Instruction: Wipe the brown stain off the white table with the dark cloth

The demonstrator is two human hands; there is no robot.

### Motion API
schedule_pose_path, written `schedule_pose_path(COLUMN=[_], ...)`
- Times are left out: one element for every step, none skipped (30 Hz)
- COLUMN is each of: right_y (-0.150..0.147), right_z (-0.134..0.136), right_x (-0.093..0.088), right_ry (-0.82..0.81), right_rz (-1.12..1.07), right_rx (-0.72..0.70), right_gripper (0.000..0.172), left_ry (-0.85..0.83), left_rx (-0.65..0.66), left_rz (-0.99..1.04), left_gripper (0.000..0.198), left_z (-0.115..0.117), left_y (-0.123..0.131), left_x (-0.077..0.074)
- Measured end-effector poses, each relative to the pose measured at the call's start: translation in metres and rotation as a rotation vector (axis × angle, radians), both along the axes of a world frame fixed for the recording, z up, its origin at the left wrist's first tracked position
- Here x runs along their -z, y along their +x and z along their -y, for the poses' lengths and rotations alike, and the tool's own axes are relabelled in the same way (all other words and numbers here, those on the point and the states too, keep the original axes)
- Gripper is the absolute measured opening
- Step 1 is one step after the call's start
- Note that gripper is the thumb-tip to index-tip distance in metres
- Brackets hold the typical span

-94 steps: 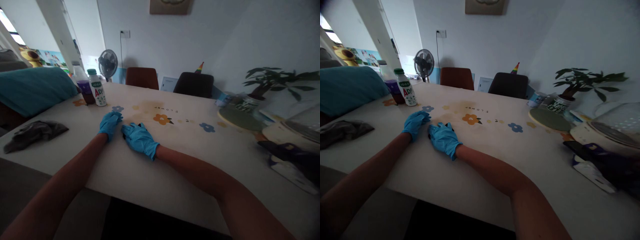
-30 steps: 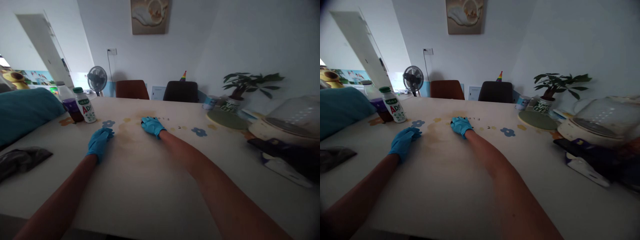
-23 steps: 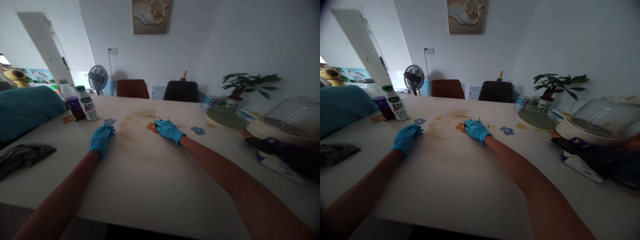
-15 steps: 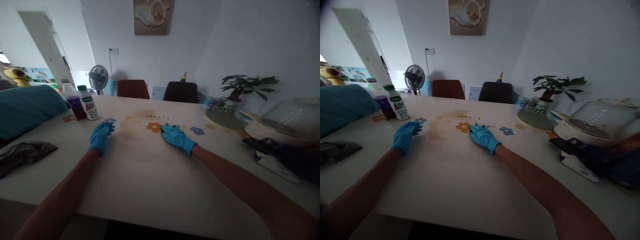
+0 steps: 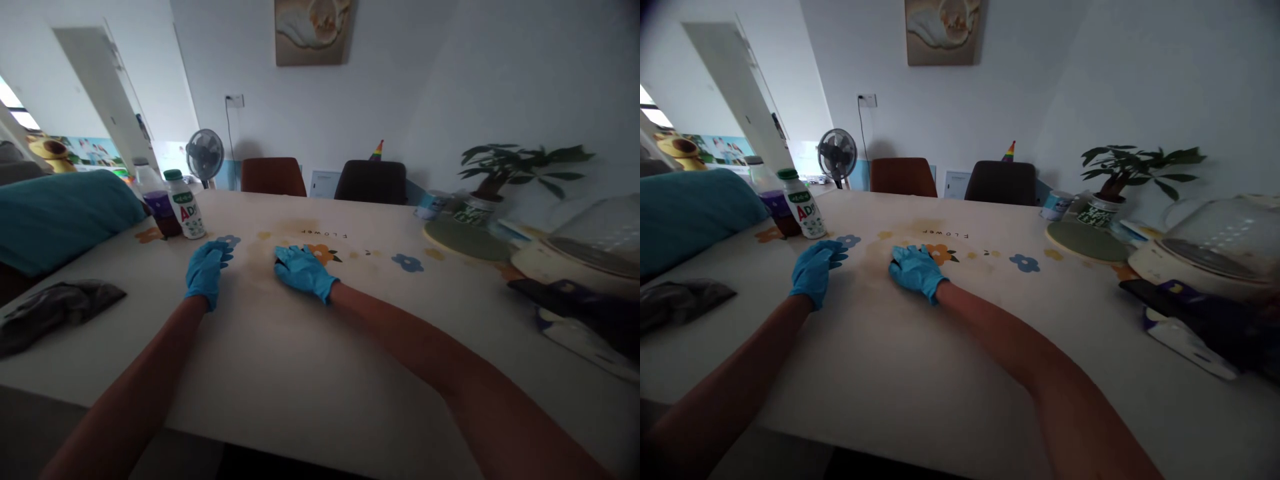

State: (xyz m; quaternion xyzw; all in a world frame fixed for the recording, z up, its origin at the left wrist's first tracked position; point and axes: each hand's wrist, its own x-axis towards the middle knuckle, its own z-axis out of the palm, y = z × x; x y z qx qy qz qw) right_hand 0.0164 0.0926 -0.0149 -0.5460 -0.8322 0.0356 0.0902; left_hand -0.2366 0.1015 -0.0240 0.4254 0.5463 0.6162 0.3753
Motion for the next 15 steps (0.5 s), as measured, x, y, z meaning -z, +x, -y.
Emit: schedule_pose_path(right_y=[-0.012,-0.023,-0.033,-0.043,-0.053,-0.061,-0.068,-0.075,-0.08,-0.084,-0.086,-0.088,-0.089,-0.09,-0.09], right_z=[-0.009,-0.018,-0.026,-0.035,-0.042,-0.049,-0.056,-0.061,-0.064,-0.067,-0.068,-0.068,-0.066,-0.062,-0.058], right_x=[-0.001,-0.002,-0.003,-0.004,-0.005,-0.006,-0.007,-0.008,-0.009,-0.009,-0.009,-0.009,-0.009,-0.008,-0.007], right_ry=[-0.003,-0.006,-0.009,-0.011,-0.013,-0.015,-0.019,-0.026,-0.033,-0.039,-0.042,-0.043,-0.042,-0.039,-0.036], right_rz=[-0.002,-0.003,-0.004,-0.005,-0.005,-0.005,-0.004,-0.002,0.002,0.006,0.01,0.013,0.016,0.017,0.018], right_rx=[-0.002,-0.003,-0.003,-0.003,-0.001,0.001,0.0,-0.006,-0.015,-0.03,-0.049,-0.073,-0.097,-0.123,-0.15], right_gripper=[0.05,0.051,0.052,0.053,0.055,0.055,0.055,0.054,0.052,0.05,0.049,0.047,0.046,0.045,0.045], left_ry=[0.002,0.004,0.006,0.008,0.01,0.013,0.015,0.015,0.011,0.005,0.0,-0.006,-0.01,-0.012,-0.013], left_rx=[0.0,0.008,0.018,0.027,0.033,0.036,0.038,0.043,0.049,0.053,0.056,0.059,0.06,0.058,0.055], left_rz=[-0.003,-0.009,-0.015,-0.021,-0.024,-0.024,-0.022,-0.019,-0.018,-0.016,-0.015,-0.014,-0.013,-0.012,-0.01], left_gripper=[0.033,0.033,0.034,0.035,0.036,0.037,0.038,0.039,0.039,0.039,0.039,0.039,0.038,0.038,0.037], left_z=[0.0,-0.001,-0.001,-0.002,-0.003,-0.004,-0.005,-0.005,-0.006,-0.006,-0.006,-0.006,-0.006,-0.006,-0.006], left_y=[-0.001,-0.002,-0.004,-0.005,-0.007,-0.008,-0.009,-0.01,-0.011,-0.012,-0.012,-0.011,-0.011,-0.011,-0.011], left_x=[0.001,0.002,0.004,0.005,0.006,0.008,0.008,0.009,0.008,0.008,0.007,0.006,0.005,0.004,0.004])
